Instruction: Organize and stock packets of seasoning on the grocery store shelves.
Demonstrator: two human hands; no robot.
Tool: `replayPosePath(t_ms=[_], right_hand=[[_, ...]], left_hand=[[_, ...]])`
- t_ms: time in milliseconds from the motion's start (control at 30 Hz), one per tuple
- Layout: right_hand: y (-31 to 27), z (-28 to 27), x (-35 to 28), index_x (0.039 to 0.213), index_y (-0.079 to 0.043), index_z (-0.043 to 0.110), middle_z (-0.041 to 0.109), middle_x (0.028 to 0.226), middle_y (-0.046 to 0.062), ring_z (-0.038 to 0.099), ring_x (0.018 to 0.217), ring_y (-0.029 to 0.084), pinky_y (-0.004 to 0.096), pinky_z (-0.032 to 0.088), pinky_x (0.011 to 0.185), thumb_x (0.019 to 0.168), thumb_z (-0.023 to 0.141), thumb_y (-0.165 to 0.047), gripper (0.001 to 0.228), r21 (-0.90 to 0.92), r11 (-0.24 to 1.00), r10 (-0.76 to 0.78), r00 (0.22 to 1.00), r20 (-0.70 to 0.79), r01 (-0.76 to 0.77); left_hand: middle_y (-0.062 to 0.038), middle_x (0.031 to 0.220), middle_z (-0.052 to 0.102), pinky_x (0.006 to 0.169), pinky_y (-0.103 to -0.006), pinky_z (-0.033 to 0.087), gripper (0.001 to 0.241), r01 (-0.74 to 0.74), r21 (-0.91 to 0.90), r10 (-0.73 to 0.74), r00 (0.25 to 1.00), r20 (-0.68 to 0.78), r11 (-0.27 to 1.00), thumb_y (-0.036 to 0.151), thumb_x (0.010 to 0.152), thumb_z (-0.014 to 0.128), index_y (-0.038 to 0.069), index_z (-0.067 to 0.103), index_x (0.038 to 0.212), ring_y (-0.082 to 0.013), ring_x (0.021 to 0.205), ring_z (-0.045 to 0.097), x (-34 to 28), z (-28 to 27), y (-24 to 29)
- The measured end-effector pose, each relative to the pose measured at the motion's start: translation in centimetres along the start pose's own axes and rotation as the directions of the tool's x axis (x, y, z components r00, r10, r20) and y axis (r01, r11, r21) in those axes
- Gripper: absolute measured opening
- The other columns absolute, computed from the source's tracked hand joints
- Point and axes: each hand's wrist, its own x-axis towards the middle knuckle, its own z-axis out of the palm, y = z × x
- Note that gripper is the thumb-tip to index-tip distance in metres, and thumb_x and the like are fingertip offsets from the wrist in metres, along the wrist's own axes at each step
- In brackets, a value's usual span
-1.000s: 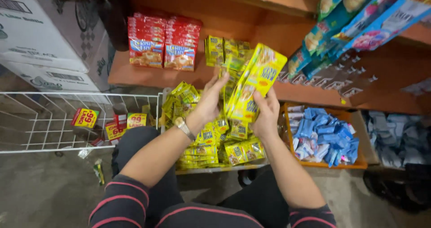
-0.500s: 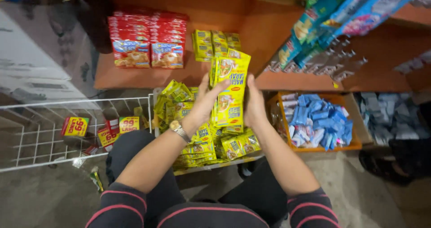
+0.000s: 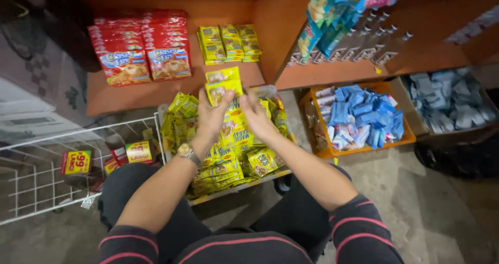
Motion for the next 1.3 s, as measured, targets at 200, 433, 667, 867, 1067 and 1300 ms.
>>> replayPosePath(t_ms=[200, 433, 667, 867, 1067, 1300], right_hand=[[0.1, -0.2, -1.7, 0.158, 0.000, 0.031, 0.042, 0.158, 0.020, 0.038, 0.148, 0.031, 0.041, 0.031, 0.120, 0.103, 0.062, -0.035, 0.072, -0.168, 0.961, -0.208, 0.975, 0.080, 0.219], [0.8, 1.5, -3.6, 0.159, -0.008, 0.027, 0.053, 0.150, 0.012, 0.051, 0.136, 0.021, 0.035, 0.038, 0.112, 0.102, 0.054, -0.035, 0.069, 0.016, 0.981, 0.192, 0.980, 0.055, -0.193], [4.3, 0.9, -2.3, 0.155, -0.010, 0.046, 0.069, 0.141, 0.017, 0.067, 0.125, 0.025, 0.036, 0.050, 0.108, 0.106, 0.056, -0.039, 0.058, -0.166, 0.986, 0.021, 0.999, -0.035, -0.026], [-2.1, 0.8, -3.0, 0.162, -0.012, 0.023, 0.050, 0.151, 0.019, 0.054, 0.135, 0.030, 0.039, 0.043, 0.110, 0.098, 0.059, -0.044, 0.080, -0.154, 0.986, 0.051, 0.996, -0.071, -0.062], [-3.3, 0.9, -3.6, 0.160, -0.002, 0.031, 0.050, 0.155, 0.023, 0.051, 0.144, 0.034, 0.040, 0.041, 0.118, 0.100, 0.060, -0.047, 0.080, -0.167, 0.969, -0.192, 0.981, -0.032, 0.184], [-3.7, 0.8, -3.5, 0.160, 0.000, 0.029, 0.047, 0.154, 0.027, 0.049, 0.144, 0.037, 0.041, 0.040, 0.118, 0.099, 0.061, -0.048, 0.085, -0.242, 0.953, -0.195, 0.980, -0.039, 0.180]], left_hand=[[-0.011, 0.118, 0.069, 0.086, -0.0360, 0.059, 0.059, 0.018, -0.204, -0.009, 0.999, 0.045, 0.979, 0.027, 0.089, 0.079, -0.001, 0.052, 0.134, -0.0193, 0.101, 0.068, 0.4, 0.1, -1.3], [-0.012, 0.126, 0.065, 0.091, -0.0331, 0.056, 0.064, -0.007, -0.056, 0.006, 1.000, -0.013, 0.998, 0.036, 0.099, 0.063, 0.004, 0.040, 0.149, -0.0184, 0.110, 0.064, -0.9, 0.1, -2.3], [-0.021, 0.156, 0.032, 0.114, -0.0406, 0.032, 0.074, -0.384, 0.185, 0.378, 0.923, 0.071, 0.905, 0.029, 0.108, 0.065, -0.003, 0.020, 0.158, -0.0286, 0.141, 0.035, 1.0, -0.3, -3.2], [-0.015, 0.134, 0.056, 0.108, -0.0372, 0.043, 0.046, -0.274, 0.230, 0.277, 0.961, 0.018, 0.934, 0.028, 0.105, 0.063, 0.003, 0.045, 0.140, -0.0238, 0.124, 0.053, 0.7, 0.0, -1.7], [-0.006, 0.107, 0.059, 0.086, -0.0302, 0.049, 0.020, -0.218, -0.007, 0.218, 0.976, -0.030, 0.976, 0.025, 0.113, 0.056, 0.007, 0.048, 0.115, -0.0122, 0.095, 0.056, 2.2, -1.5, -3.4], [-0.003, 0.105, 0.052, 0.076, -0.0281, 0.045, 0.017, -0.335, -0.017, 0.335, 0.942, -0.014, 0.942, 0.020, 0.115, 0.054, 0.009, 0.040, 0.115, -0.0102, 0.086, 0.051, 2.3, -1.6, -2.7]])
